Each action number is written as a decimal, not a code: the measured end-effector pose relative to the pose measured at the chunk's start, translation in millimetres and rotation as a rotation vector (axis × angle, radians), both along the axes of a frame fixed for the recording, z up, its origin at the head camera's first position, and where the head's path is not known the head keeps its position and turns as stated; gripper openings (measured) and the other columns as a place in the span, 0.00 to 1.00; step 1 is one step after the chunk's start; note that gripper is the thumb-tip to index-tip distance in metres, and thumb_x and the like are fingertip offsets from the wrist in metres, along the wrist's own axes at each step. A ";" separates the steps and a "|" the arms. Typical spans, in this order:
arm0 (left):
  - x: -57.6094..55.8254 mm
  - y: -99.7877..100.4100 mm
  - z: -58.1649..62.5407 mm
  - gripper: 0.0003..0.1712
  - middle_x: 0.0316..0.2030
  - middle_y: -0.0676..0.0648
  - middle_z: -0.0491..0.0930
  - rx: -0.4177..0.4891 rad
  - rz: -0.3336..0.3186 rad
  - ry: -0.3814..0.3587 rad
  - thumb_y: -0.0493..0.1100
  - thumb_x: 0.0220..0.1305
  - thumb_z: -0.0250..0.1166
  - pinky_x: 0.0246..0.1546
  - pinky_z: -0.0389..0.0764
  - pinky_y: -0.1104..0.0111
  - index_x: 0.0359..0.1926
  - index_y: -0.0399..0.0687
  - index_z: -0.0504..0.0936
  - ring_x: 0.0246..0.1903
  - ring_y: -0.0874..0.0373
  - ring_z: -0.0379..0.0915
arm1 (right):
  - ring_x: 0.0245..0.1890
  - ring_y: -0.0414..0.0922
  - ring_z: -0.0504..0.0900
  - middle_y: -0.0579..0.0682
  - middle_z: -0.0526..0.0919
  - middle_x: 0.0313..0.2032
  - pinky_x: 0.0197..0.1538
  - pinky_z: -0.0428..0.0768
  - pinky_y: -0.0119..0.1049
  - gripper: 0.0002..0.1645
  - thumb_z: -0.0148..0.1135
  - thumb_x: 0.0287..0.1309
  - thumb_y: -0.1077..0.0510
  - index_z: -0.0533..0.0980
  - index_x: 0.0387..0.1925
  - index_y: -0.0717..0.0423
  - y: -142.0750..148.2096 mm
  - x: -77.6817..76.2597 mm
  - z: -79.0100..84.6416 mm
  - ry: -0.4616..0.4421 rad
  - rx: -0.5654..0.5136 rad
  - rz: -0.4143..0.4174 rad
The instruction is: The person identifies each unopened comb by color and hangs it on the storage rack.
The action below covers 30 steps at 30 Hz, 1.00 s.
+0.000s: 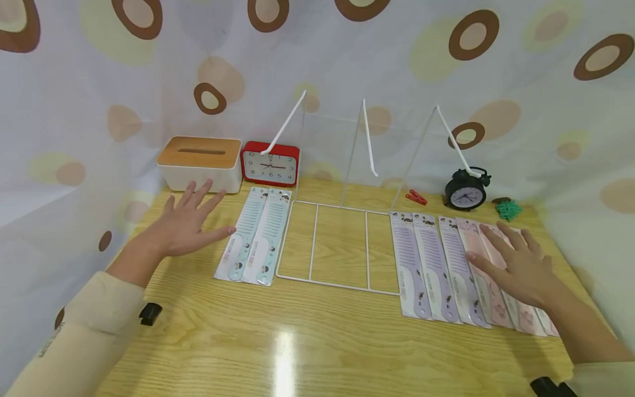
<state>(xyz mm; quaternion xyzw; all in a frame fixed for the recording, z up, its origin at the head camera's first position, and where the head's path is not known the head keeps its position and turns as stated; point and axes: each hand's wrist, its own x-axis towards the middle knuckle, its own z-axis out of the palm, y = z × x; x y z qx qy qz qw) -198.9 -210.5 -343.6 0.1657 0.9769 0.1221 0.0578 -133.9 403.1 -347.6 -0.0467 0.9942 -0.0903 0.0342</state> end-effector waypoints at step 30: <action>-95.9 25.4 -50.8 0.46 0.67 0.36 0.62 0.423 -0.005 -0.255 0.55 0.68 0.65 0.67 0.68 0.49 0.77 0.42 0.55 0.66 0.42 0.61 | 0.40 0.41 0.84 0.63 0.73 0.57 0.38 0.82 0.32 0.40 0.73 0.57 0.52 0.69 0.69 0.56 -95.9 -14.8 -59.0 -0.237 -0.729 0.086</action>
